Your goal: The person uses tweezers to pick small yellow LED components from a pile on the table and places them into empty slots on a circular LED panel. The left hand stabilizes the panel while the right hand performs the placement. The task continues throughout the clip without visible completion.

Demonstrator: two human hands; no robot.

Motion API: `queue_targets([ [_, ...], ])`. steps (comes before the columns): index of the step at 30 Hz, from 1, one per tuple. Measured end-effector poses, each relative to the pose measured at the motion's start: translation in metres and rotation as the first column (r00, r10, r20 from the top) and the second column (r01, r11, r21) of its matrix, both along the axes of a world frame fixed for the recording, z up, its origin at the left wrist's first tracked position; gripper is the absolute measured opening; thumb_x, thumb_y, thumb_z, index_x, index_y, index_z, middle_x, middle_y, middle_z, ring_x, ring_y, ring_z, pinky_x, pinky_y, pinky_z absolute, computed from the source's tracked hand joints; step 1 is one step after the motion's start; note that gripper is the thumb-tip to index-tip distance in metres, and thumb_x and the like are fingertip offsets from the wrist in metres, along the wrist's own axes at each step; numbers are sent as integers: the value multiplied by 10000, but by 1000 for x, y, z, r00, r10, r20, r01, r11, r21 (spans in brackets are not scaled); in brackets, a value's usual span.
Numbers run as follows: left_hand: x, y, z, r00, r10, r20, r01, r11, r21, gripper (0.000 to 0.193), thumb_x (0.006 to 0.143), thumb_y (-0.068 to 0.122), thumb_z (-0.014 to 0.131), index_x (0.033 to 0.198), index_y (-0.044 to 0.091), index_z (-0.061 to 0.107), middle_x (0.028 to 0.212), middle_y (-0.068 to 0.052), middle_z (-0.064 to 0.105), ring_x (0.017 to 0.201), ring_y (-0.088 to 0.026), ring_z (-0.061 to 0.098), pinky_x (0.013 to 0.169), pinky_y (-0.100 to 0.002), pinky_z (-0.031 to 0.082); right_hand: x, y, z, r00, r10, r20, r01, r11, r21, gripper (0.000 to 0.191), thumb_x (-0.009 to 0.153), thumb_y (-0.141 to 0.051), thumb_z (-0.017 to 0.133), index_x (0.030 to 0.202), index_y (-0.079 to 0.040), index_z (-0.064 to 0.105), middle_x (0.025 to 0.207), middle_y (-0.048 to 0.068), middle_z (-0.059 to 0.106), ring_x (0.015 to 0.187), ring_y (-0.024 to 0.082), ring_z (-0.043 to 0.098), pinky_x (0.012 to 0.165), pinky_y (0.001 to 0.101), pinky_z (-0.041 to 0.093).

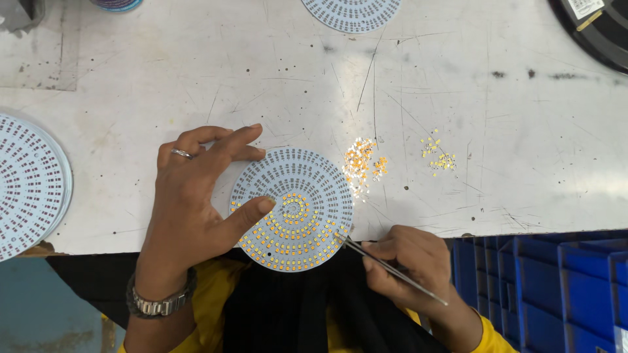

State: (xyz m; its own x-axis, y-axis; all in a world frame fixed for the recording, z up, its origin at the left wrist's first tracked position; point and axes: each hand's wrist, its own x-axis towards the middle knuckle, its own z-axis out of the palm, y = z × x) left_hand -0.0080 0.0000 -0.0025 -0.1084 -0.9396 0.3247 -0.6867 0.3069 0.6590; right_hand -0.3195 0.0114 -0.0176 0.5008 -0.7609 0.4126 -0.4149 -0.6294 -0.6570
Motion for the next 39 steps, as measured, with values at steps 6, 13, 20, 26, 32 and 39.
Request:
queue_targets([
  [6,0,0,-3,1000,-1,6,1,1000,-13,750,893,604,677,1416,70,615,1117,0,784,1329,-249,529,1107,-434,282,-23,-19,7,995,-95,-9,95,962,258,111,772,-76,789,842,-25,719,636,34,631,511,101,582,483,240,411],
  [13,1,-1,-4,1000,-2,-5,2,1000,-19,745,901,597,678,1428,76,607,1115,5,788,1312,-247,534,1090,-433,291,-18,-28,9,999,-41,8,37,948,316,111,791,-81,785,859,-21,722,657,32,649,522,97,573,495,238,409],
  [20,0,-1,-1,1000,-2,9,2,1000,-28,723,894,566,699,1422,82,606,1122,0,786,1302,-246,535,1091,-426,283,-7,-32,10,998,64,-18,-56,957,284,125,786,-96,799,842,-31,707,650,31,615,531,92,559,499,245,407],
  [26,1,-2,-2,1000,-3,4,3,1000,-25,735,888,559,715,1429,76,601,1104,6,787,1283,-251,538,1076,-423,293,-10,-50,17,993,111,-36,-89,916,392,86,786,-93,764,843,-39,731,653,23,652,532,92,590,499,249,425],
  [32,1,-3,-3,1000,-11,8,12,999,-33,740,896,578,694,1446,94,593,1115,1,789,1271,-250,548,1070,-438,302,-3,-56,16,993,103,-50,-78,930,360,121,809,-118,773,870,-25,726,668,33,655,539,91,594,506,241,435],
  [39,2,-3,-6,1000,-11,12,11,1000,-26,753,902,616,666,1453,109,588,1114,3,788,1293,-265,551,1070,-460,299,12,-32,12,998,58,-27,-47,956,288,137,803,-123,798,859,-23,723,645,35,644,507,93,585,480,239,428],
])
